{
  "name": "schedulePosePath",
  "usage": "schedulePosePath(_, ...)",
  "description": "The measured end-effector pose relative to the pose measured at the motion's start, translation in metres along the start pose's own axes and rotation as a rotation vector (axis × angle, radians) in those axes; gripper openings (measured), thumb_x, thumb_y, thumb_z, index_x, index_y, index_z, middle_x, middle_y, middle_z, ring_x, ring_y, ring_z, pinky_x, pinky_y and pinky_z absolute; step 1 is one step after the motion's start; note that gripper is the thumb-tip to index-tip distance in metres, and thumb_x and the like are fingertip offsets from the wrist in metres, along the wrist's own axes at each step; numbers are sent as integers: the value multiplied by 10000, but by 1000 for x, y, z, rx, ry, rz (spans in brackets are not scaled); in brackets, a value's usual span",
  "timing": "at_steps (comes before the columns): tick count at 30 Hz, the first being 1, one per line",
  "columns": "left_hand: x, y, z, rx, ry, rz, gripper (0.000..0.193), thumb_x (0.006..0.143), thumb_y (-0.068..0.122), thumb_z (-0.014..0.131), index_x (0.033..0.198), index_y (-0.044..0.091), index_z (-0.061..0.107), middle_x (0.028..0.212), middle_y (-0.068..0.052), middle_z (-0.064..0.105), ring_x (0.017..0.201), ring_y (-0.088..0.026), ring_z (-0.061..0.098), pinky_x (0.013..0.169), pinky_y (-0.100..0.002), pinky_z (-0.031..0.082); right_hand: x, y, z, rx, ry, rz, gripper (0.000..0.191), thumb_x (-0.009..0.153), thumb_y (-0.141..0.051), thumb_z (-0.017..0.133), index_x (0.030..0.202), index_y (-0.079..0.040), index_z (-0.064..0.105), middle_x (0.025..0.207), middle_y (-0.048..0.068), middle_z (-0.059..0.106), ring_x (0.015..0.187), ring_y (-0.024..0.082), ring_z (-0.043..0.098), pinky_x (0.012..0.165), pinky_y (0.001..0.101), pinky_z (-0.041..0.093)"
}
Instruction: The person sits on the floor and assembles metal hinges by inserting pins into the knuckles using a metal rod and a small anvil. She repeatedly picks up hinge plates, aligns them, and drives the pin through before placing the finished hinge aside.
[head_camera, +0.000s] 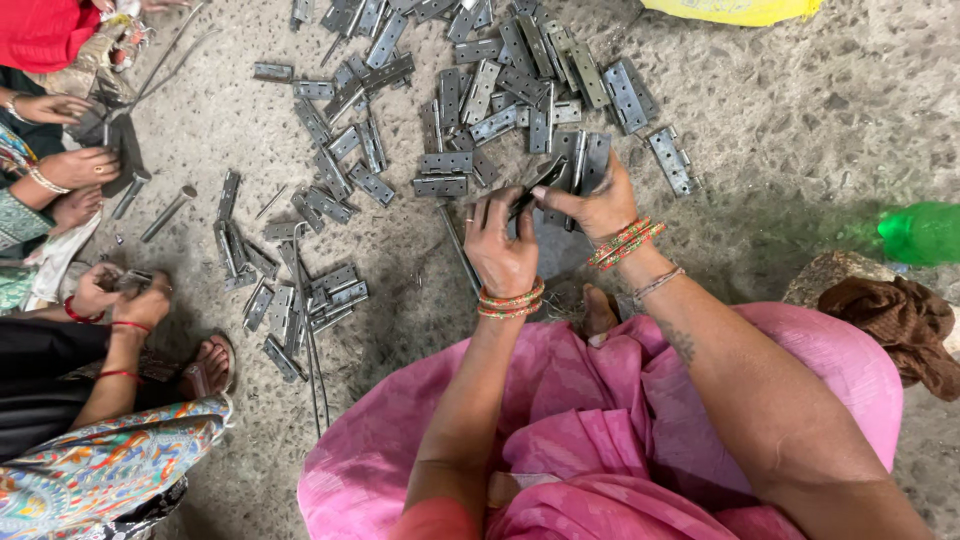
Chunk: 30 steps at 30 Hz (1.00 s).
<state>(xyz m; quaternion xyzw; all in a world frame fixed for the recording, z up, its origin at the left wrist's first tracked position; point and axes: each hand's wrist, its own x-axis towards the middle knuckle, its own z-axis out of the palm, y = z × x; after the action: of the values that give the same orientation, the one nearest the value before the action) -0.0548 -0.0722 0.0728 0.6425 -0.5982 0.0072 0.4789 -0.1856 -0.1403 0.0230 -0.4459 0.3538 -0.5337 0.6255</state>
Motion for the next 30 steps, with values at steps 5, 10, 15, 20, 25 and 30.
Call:
schedulePosePath(5, 1, -7, -23, -207, -137, -97, 391, 771, 38, 857, 1130, 52, 704, 1076, -101, 720, 987, -282, 665, 793, -374, 568, 0, -4, -1, -79, -1, 11, 559, 756, -55, 922, 1196, -59, 578, 1043, -17, 704, 947, 98, 668, 886, 292, 582)
schedulePosePath(10, -15, -42, -30, -512, -265, -284, 243, 972, 66, 712, 1211, 32, 687, 1028, -34, 712, 915, -127, 654, 810, -274, 545, -3, 1, -2, -170, -67, 20, 587, 747, -62, 951, 1216, -35, 599, 1043, -13, 664, 942, 92, 620, 876, 304, 559)
schedulePosePath(15, -38, -76, -22, -645, -272, -656, 199, 1056, 165, 647, 1114, 7, 754, 824, 14, 671, 657, -55, 544, 568, -231, 424, -3, 9, -3, -88, -147, 81, 573, 781, -61, 884, 1286, -40, 614, 1159, -15, 722, 1052, 82, 663, 990, 293, 548)
schedulePosePath(20, -46, -96, -22, -892, -308, -836, 197, 1007, 202, 673, 1079, 30, 735, 849, 1, 714, 665, -69, 615, 570, -238, 463, 0, 18, -5, -109, -194, 50, 515, 819, -15, 848, 1276, -27, 611, 1142, -20, 710, 1048, 77, 644, 986, 293, 541)
schedulePosePath(25, -46, -96, -23, -915, -327, -826, 220, 1001, 197, 704, 1101, 4, 738, 842, -30, 713, 640, -100, 621, 554, -246, 465, 0, 25, -8, -73, -193, 61, 511, 828, -18, 836, 1281, -28, 599, 1130, -29, 703, 1034, 72, 643, 979, 292, 545)
schedulePosePath(30, -45, -86, -28, -958, -405, -692, 234, 963, 130, 748, 1144, -14, 705, 918, -38, 707, 717, -93, 652, 593, -284, 587, 2, 30, -11, -109, -197, 42, 523, 830, -24, 848, 1291, -23, 600, 1136, -10, 701, 1045, 81, 639, 984, 298, 544)
